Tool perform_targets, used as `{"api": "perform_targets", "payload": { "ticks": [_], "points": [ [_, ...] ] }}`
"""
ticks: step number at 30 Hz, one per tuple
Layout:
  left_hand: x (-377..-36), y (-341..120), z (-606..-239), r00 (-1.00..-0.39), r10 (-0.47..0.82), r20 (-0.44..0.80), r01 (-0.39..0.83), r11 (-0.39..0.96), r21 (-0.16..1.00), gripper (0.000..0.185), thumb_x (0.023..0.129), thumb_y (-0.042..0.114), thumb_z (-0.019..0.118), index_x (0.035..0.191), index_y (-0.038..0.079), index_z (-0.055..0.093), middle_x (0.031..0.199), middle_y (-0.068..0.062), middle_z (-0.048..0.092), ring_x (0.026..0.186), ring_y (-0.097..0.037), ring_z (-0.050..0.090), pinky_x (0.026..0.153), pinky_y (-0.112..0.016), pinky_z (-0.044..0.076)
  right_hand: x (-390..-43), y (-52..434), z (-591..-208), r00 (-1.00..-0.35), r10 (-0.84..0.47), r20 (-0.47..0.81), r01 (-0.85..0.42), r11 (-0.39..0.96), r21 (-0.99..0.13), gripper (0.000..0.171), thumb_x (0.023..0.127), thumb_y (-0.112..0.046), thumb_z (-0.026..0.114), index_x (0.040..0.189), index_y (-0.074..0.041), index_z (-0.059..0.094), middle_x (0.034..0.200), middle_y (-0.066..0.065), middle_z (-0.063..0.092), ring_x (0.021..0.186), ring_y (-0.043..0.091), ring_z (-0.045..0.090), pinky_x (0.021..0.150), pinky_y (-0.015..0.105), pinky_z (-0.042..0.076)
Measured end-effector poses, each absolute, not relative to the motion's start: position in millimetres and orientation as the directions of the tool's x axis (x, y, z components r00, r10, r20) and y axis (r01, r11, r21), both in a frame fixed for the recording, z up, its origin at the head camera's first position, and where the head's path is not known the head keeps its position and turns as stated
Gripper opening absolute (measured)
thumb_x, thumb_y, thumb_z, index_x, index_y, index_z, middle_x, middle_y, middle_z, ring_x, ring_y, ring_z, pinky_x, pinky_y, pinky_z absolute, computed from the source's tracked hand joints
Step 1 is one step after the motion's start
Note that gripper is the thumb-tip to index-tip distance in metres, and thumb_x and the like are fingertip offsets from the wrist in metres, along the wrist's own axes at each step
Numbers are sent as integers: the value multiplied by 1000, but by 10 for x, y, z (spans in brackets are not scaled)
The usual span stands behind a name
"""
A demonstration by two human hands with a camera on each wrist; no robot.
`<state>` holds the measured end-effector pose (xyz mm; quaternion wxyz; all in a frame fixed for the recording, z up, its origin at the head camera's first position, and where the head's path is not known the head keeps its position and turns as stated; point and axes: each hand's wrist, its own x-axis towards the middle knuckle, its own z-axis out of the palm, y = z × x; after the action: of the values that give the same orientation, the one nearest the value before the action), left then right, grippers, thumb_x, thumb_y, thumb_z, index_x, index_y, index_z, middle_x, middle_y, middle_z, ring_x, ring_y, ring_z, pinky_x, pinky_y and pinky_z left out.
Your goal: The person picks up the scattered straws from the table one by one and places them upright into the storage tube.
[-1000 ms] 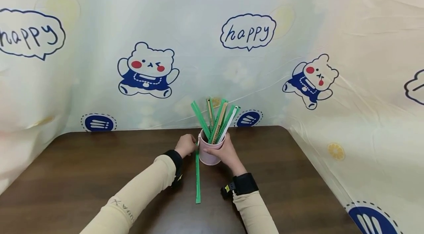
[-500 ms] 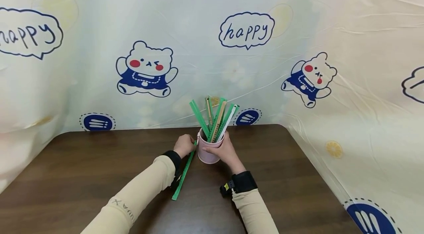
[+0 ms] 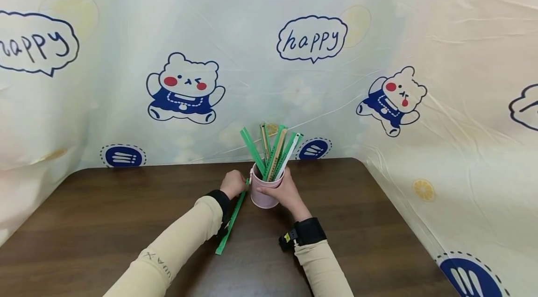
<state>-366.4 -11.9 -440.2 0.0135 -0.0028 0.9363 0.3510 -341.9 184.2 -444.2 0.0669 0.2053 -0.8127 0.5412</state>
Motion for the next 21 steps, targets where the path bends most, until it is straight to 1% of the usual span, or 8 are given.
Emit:
{"api": "perform_targets", "payload": {
  "ticks": [3,8,11,13,15,16,18,21],
  "points": [
    [-3681,-150,-4415,-1000,2,-15,-9,738,675,52,81,6,74,52,18,32,55,3,34,54,-17,40,53,-26,36,-3413,1831,-4421,-913,-253,319,-392,334,-857,94,80,-7,86,154,-5,29,152,22,45,133,39,53,117,61,41],
    [-3715,-237,-4400,-999,-24,-38,-43,685,727,53,82,5,72,45,17,35,45,4,37,44,-14,44,47,-23,37,-3428,1821,-4389,-915,-264,305,-385,347,-855,96,81,-9,86,155,-5,25,153,23,41,135,40,51,117,62,40],
    [-3730,-292,-4346,-997,-47,-54,-71,624,778,44,83,3,70,48,13,46,47,2,46,44,-15,54,47,-24,47,-3448,1825,-4370,-911,-268,315,-395,342,-853,96,81,-9,85,156,-7,24,153,22,41,135,39,51,117,62,41],
    [-3724,-324,-4314,-996,-57,-74,-93,563,821,31,85,2,69,56,7,58,55,0,54,50,-16,60,53,-27,56,-3446,1828,-4361,-908,-267,322,-400,327,-856,96,81,-7,85,156,-7,25,154,22,42,135,39,51,117,62,41],
    [-3713,-361,-4304,-993,-58,-104,-119,488,864,15,86,1,68,71,-2,68,65,-4,61,58,-17,65,62,-32,63,-3437,1831,-4362,-907,-270,324,-401,315,-860,96,81,-6,85,156,-6,25,154,22,42,135,40,51,118,63,40],
    [-3705,-381,-4305,-991,-53,-124,-135,447,884,11,87,0,67,80,-7,71,71,-6,63,61,-17,65,66,-34,64,-3430,1834,-4367,-908,-273,319,-398,314,-862,96,81,-6,85,156,-6,25,154,22,42,135,40,51,118,63,40],
    [-3694,-431,-4313,-988,-41,-151,-156,375,914,17,89,0,65,98,-12,73,82,-11,67,67,-18,65,72,-37,65,-3408,1835,-4374,-912,-278,302,-382,309,-871,97,81,-6,84,157,-8,23,156,22,40,136,41,49,119,63,38],
    [-3676,-520,-4278,-987,-11,-162,-158,292,943,29,94,1,60,118,-15,67,102,-23,69,84,-25,69,83,-40,65,-3396,1853,-4387,-919,-276,282,-366,326,-872,98,82,-9,85,158,-9,22,156,21,39,137,40,49,119,63,38]
  ]
}}
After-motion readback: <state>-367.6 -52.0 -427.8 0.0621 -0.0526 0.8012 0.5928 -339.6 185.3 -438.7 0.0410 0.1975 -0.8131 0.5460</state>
